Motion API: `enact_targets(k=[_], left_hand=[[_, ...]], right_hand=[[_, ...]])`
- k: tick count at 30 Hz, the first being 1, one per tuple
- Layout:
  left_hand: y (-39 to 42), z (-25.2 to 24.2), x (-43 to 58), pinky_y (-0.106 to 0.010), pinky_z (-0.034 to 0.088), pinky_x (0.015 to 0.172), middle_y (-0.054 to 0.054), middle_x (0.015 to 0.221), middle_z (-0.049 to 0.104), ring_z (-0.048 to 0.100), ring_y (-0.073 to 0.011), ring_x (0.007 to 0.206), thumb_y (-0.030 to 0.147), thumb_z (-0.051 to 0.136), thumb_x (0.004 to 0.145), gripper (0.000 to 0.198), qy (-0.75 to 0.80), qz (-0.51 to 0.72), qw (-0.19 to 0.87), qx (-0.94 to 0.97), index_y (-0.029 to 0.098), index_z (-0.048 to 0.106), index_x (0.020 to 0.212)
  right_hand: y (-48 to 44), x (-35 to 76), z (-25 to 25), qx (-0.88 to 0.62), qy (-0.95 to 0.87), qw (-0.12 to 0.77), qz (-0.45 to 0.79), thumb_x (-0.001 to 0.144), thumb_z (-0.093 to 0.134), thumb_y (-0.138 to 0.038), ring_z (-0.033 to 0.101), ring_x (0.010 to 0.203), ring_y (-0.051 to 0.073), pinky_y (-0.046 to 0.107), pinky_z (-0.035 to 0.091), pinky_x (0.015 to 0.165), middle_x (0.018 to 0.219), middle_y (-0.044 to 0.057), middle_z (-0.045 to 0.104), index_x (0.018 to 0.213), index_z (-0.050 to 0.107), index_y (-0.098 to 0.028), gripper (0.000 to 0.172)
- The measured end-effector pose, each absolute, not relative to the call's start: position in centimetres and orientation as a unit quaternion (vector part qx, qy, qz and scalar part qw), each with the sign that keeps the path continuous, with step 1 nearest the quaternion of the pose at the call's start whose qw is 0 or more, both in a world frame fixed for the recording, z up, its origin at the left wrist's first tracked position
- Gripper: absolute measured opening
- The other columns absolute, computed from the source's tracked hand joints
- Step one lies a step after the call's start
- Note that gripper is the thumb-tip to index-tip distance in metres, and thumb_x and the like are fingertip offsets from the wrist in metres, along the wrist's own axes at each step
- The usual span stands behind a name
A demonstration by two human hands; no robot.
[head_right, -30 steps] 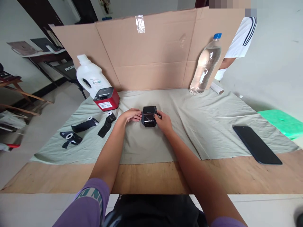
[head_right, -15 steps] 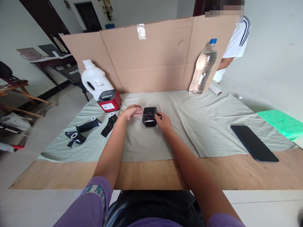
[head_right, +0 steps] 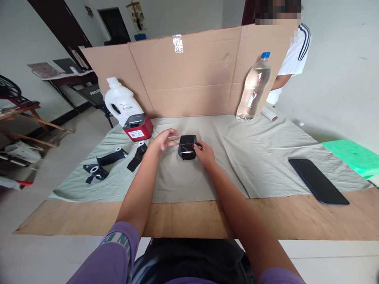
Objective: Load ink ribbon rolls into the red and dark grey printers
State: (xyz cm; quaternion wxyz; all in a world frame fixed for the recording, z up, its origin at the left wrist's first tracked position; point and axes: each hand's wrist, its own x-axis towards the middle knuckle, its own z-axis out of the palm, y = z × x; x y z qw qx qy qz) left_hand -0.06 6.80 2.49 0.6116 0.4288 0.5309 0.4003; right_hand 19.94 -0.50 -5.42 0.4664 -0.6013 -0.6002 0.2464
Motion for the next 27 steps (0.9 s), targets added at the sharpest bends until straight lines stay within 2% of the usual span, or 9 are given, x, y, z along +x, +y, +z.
enact_targets(k=[5,9,13,19,27], left_hand=[[7.1,3.0,-0.2,-0.043,0.059,0.087,-0.014,0.122,0.066,0.063,-0.0295,0.119,0.047,0.062,0.083,0.032,0.49,0.419,0.618,0.449,0.019,0.061,0.101],[7.1,2.4,-0.1,-0.033,0.055,0.091,-0.011,0.114,0.071,0.067,-0.0237,0.113,0.032,0.072,0.075,0.029,0.531,0.378,0.552,0.52,0.018,0.063,0.099],[7.0,1.2,-0.5,-0.027,0.055,0.084,-0.007,0.095,0.075,0.07,-0.0228,0.105,0.02,0.08,0.064,0.033,0.572,0.306,0.52,0.555,0.018,0.066,0.095],[7.6,-0.3,-0.9,-0.025,0.056,0.075,-0.007,0.091,0.076,0.073,-0.0203,0.091,0.015,0.08,0.065,0.033,0.577,0.3,0.542,0.533,0.016,0.065,0.094],[7.6,-1.4,-0.7,-0.025,0.058,0.077,-0.006,0.086,0.075,0.073,-0.0171,0.085,0.015,0.079,0.068,0.032,0.568,0.311,0.56,0.517,0.015,0.068,0.098]], right_hand=[[-0.4,19.9,-5.5,-0.601,-0.602,0.467,0.243,0.091,0.055,-0.036,0.07,0.097,0.022,0.036,0.052,0.093,0.119,0.004,0.075,0.127,0.069,-0.024,0.04],[-0.4,19.9,-5.5,-0.604,-0.602,0.462,0.242,0.09,0.056,-0.035,0.069,0.097,0.021,0.036,0.052,0.093,0.118,0.003,0.075,0.125,0.07,-0.024,0.039],[-0.4,20.0,-5.5,-0.595,-0.605,0.47,0.245,0.09,0.055,-0.034,0.069,0.097,0.021,0.035,0.052,0.093,0.118,0.002,0.075,0.125,0.07,-0.025,0.039],[-0.3,20.0,-5.6,-0.601,-0.596,0.473,0.246,0.089,0.056,-0.034,0.069,0.095,0.022,0.036,0.053,0.093,0.118,0.003,0.075,0.124,0.071,-0.025,0.039],[-0.5,19.9,-5.4,-0.592,-0.598,0.479,0.252,0.09,0.056,-0.036,0.068,0.091,0.02,0.035,0.052,0.091,0.113,0.004,0.076,0.123,0.071,-0.023,0.039]])
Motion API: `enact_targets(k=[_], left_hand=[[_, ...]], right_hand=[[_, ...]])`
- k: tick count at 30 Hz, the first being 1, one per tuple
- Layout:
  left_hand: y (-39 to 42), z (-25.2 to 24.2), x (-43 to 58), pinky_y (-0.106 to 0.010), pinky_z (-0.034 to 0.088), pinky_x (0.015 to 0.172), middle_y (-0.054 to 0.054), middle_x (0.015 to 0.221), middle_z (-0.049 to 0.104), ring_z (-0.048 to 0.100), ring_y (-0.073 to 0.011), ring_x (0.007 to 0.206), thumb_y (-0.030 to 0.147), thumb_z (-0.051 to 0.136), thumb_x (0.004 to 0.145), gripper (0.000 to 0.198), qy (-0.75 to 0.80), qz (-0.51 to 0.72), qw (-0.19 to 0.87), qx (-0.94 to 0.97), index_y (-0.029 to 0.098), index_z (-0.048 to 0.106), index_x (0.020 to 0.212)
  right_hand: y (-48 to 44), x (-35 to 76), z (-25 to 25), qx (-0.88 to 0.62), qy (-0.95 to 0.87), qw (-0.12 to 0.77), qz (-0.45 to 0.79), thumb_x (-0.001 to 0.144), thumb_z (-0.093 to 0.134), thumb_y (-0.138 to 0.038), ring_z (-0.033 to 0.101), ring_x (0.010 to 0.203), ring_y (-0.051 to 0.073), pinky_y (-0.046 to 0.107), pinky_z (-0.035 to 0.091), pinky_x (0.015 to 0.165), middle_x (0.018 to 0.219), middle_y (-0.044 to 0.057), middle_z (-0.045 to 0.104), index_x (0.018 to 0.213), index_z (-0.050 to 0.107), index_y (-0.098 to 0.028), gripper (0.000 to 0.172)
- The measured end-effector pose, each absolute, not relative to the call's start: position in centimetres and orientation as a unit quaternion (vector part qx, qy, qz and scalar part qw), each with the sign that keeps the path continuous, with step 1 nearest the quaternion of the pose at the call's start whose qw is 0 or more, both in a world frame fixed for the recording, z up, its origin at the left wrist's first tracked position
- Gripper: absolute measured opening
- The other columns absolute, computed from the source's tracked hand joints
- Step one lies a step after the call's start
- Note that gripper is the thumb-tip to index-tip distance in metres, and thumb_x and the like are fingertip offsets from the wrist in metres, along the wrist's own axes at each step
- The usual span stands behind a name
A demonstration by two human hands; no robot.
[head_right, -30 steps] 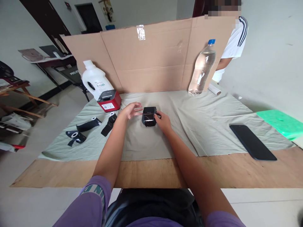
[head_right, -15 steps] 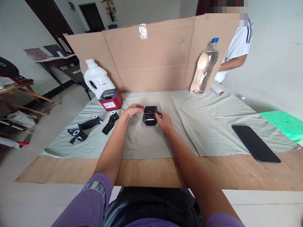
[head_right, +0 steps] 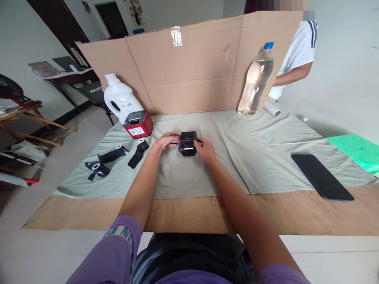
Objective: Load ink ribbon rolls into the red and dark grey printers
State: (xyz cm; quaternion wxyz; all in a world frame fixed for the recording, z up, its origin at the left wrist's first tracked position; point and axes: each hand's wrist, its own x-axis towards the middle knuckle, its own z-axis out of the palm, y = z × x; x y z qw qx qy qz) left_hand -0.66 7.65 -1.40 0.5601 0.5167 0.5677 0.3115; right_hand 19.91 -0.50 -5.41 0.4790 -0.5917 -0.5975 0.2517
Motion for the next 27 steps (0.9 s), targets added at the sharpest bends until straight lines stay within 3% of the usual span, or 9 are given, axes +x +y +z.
enact_targets(k=[9,18,27], left_hand=[[8.0,-1.3,-0.7,-0.021,0.055,0.069,-0.002,0.078,0.072,0.069,-0.0127,0.074,0.011,0.077,0.066,0.029,0.572,0.31,0.562,0.51,0.016,0.069,0.093],[7.9,-1.6,-0.6,-0.017,0.051,0.061,-0.002,0.077,0.072,0.069,-0.0111,0.07,0.012,0.077,0.067,0.029,0.572,0.31,0.565,0.507,0.016,0.068,0.094],[6.9,-1.6,-0.3,-0.012,0.034,0.045,0.005,0.067,0.063,0.058,-0.0043,0.052,0.01,0.07,0.072,0.021,0.587,0.32,0.537,0.515,0.019,0.06,0.088]], right_hand=[[-0.6,19.9,-5.1,-0.607,-0.598,0.47,0.233,0.088,0.056,-0.035,0.063,0.073,0.017,0.035,0.052,0.083,0.108,0.005,0.077,0.122,0.072,-0.022,0.04],[-0.7,19.8,-5.1,-0.61,-0.59,0.471,0.24,0.088,0.056,-0.035,0.067,0.082,0.02,0.037,0.053,0.087,0.112,0.005,0.076,0.123,0.071,-0.022,0.04],[-0.8,19.7,-4.8,-0.604,-0.586,0.477,0.254,0.088,0.056,-0.034,0.068,0.086,0.021,0.038,0.053,0.089,0.115,0.006,0.075,0.124,0.071,-0.021,0.04]])
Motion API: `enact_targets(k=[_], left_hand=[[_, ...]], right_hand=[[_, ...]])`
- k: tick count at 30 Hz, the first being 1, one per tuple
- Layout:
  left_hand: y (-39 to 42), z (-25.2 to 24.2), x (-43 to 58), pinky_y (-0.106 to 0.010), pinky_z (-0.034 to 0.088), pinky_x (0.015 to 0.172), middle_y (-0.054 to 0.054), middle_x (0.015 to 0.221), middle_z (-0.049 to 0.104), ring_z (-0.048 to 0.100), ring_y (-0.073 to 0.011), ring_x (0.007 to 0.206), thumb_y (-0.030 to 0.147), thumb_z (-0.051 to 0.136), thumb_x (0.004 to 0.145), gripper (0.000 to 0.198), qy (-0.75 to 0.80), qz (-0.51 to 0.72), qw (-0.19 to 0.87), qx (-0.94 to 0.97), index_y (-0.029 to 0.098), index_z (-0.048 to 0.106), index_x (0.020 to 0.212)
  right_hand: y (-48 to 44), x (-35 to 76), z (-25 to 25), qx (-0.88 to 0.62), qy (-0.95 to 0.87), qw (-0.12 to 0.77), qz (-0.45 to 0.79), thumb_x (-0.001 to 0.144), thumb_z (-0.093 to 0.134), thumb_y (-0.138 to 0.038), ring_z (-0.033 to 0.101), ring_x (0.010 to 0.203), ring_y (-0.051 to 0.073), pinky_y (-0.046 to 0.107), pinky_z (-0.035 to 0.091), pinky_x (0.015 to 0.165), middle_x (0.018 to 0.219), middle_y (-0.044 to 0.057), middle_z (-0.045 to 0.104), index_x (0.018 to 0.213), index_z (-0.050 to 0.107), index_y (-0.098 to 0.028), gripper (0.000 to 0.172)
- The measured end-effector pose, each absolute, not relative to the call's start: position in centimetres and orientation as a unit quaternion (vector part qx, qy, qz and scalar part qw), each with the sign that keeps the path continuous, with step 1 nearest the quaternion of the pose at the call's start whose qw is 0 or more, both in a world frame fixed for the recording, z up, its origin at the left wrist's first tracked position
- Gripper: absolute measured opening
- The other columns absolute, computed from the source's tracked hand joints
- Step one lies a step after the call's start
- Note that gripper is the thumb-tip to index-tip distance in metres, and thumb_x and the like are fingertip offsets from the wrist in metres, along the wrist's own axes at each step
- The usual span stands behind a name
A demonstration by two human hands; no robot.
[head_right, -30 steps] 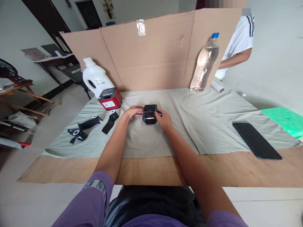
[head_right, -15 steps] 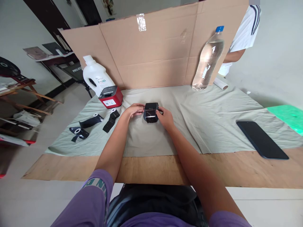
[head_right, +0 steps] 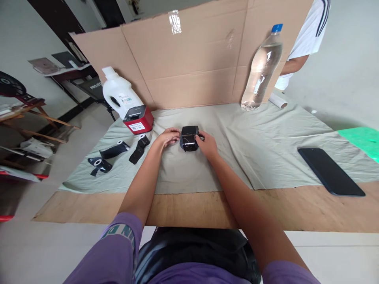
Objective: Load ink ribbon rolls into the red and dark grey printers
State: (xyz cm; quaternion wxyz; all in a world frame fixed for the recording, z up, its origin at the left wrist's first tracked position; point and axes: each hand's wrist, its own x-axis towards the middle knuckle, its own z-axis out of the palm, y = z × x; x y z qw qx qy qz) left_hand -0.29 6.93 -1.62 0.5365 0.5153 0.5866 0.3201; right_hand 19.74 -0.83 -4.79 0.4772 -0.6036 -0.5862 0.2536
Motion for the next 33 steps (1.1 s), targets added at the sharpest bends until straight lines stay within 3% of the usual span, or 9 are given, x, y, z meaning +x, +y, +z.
enact_targets(k=[6,13,24,33], left_hand=[[6.8,-1.7,0.4,-0.013,0.032,0.043,0.004,0.06,0.058,0.053,-0.0052,0.047,0.014,0.071,0.073,0.016,0.596,0.316,0.523,0.521,0.019,0.06,0.084],[7.0,-1.4,0.5,-0.013,0.036,0.044,-0.002,0.069,0.066,0.063,-0.0091,0.057,0.024,0.071,0.074,0.014,0.59,0.29,0.542,0.523,0.018,0.062,0.083],[7.5,-1.8,-0.6,-0.013,0.037,0.042,-0.005,0.085,0.073,0.067,-0.0094,0.063,0.021,0.07,0.073,0.013,0.572,0.283,0.571,0.517,0.017,0.066,0.085],[6.8,-0.9,-0.3,-0.013,0.035,0.041,-0.005,0.084,0.074,0.066,-0.0092,0.062,0.02,0.075,0.072,0.018,0.586,0.289,0.563,0.506,0.015,0.067,0.087]], right_hand=[[-0.7,19.9,-4.8,-0.613,-0.591,0.463,0.247,0.088,0.054,-0.034,0.065,0.079,0.02,0.037,0.052,0.085,0.109,0.006,0.076,0.123,0.071,-0.02,0.042],[-0.4,20.0,-5.2,-0.608,-0.592,0.468,0.247,0.088,0.054,-0.036,0.066,0.083,0.019,0.036,0.052,0.087,0.111,0.005,0.076,0.123,0.071,-0.021,0.042],[-0.6,19.9,-4.9,-0.615,-0.588,0.462,0.252,0.088,0.054,-0.035,0.063,0.078,0.018,0.035,0.052,0.086,0.108,0.005,0.076,0.125,0.07,-0.02,0.044],[-0.7,19.9,-4.9,-0.61,-0.591,0.462,0.255,0.089,0.053,-0.037,0.064,0.081,0.019,0.036,0.051,0.087,0.107,0.005,0.076,0.126,0.07,-0.02,0.044]])
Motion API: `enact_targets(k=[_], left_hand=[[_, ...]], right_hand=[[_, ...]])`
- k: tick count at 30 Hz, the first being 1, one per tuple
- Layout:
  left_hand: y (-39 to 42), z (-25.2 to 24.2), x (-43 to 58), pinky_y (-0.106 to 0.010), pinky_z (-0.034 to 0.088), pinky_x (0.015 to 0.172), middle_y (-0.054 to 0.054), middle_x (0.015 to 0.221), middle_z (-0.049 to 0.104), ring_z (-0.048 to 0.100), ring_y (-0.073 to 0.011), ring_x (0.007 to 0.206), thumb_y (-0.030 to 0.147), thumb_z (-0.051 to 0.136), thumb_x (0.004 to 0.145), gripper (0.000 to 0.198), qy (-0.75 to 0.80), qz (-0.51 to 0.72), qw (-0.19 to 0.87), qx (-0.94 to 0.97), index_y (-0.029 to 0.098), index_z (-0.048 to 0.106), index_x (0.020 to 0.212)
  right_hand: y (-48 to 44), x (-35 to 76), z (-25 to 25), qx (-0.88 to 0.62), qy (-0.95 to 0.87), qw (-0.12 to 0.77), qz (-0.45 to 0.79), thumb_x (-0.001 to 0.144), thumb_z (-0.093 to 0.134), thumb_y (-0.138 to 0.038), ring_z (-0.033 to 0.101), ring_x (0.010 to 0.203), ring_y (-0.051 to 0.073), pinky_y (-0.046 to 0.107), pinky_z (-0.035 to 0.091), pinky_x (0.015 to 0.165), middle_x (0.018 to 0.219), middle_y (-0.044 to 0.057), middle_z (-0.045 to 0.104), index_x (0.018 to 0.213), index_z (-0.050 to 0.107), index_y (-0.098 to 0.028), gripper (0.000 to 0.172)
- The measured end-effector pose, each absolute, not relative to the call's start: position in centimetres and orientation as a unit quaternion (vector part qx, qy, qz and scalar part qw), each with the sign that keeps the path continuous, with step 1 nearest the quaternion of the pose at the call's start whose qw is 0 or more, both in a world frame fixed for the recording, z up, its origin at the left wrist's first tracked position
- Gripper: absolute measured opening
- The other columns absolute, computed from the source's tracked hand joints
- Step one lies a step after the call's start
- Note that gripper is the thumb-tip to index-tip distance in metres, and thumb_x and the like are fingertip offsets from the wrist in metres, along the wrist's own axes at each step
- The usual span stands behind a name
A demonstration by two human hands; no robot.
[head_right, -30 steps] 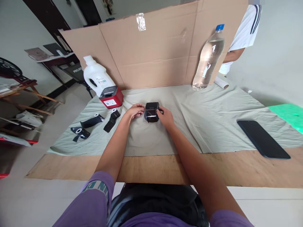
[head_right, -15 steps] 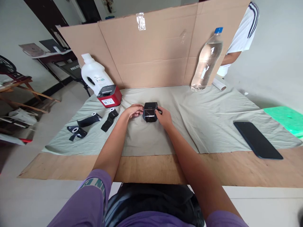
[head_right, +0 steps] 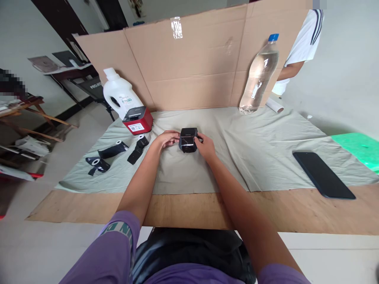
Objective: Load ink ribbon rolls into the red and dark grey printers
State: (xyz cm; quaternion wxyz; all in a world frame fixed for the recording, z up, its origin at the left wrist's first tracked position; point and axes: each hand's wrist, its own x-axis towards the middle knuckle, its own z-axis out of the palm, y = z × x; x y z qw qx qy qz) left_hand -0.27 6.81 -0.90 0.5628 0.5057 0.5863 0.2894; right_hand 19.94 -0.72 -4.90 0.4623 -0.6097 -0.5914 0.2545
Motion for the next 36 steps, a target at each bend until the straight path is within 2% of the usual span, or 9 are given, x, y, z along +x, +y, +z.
enact_targets(k=[4,8,12,19,27,36], left_hand=[[6.7,-0.7,-0.2,-0.013,0.03,0.039,-0.004,0.078,0.072,0.06,-0.006,0.054,0.018,0.072,0.076,0.009,0.596,0.28,0.563,0.499,0.014,0.065,0.078],[7.0,-0.7,0.0,-0.014,0.029,0.038,-0.003,0.071,0.07,0.058,-0.0056,0.05,0.017,0.07,0.079,0.011,0.608,0.272,0.555,0.498,0.013,0.063,0.071],[7.0,-0.7,0.3,-0.015,0.029,0.04,-0.003,0.068,0.069,0.061,-0.0084,0.053,0.02,0.076,0.076,0.012,0.614,0.273,0.545,0.501,0.014,0.065,0.073],[6.7,-0.5,0.6,-0.017,0.036,0.042,-0.005,0.063,0.069,0.068,-0.0152,0.06,0.028,0.08,0.075,0.018,0.622,0.279,0.53,0.505,0.014,0.07,0.082],[6.4,-0.3,0.9,-0.016,0.034,0.039,-0.005,0.063,0.069,0.067,-0.0152,0.056,0.035,0.08,0.077,0.023,0.62,0.28,0.53,0.507,0.015,0.068,0.081],[6.6,-0.7,0.7,-0.016,0.036,0.042,-0.005,0.059,0.066,0.067,-0.0149,0.058,0.028,0.081,0.075,0.021,0.616,0.29,0.543,0.492,0.014,0.065,0.073]], right_hand=[[-0.7,19.9,-4.9,-0.607,-0.595,0.463,0.252,0.089,0.053,-0.036,0.064,0.082,0.019,0.036,0.051,0.088,0.108,0.006,0.076,0.126,0.07,-0.019,0.044],[-0.6,19.9,-5.0,-0.601,-0.597,0.465,0.258,0.09,0.052,-0.036,0.065,0.085,0.019,0.035,0.051,0.089,0.11,0.005,0.076,0.126,0.07,-0.021,0.043],[-0.5,19.9,-5.2,-0.606,-0.594,0.462,0.258,0.09,0.052,-0.036,0.065,0.084,0.019,0.036,0.052,0.089,0.111,0.006,0.076,0.128,0.069,-0.02,0.044],[-0.5,19.9,-5.2,-0.615,-0.595,0.459,0.238,0.089,0.054,-0.036,0.065,0.08,0.018,0.035,0.052,0.087,0.111,0.005,0.076,0.126,0.07,-0.019,0.043],[-0.5,20.0,-5.2,-0.609,-0.6,0.461,0.239,0.091,0.052,-0.035,0.067,0.089,0.021,0.037,0.052,0.091,0.108,0.007,0.077,0.127,0.069,-0.019,0.043],[-0.5,19.9,-5.1,-0.605,-0.596,0.468,0.243,0.091,0.052,-0.035,0.068,0.093,0.022,0.037,0.052,0.092,0.112,0.007,0.076,0.126,0.07,-0.02,0.042]])
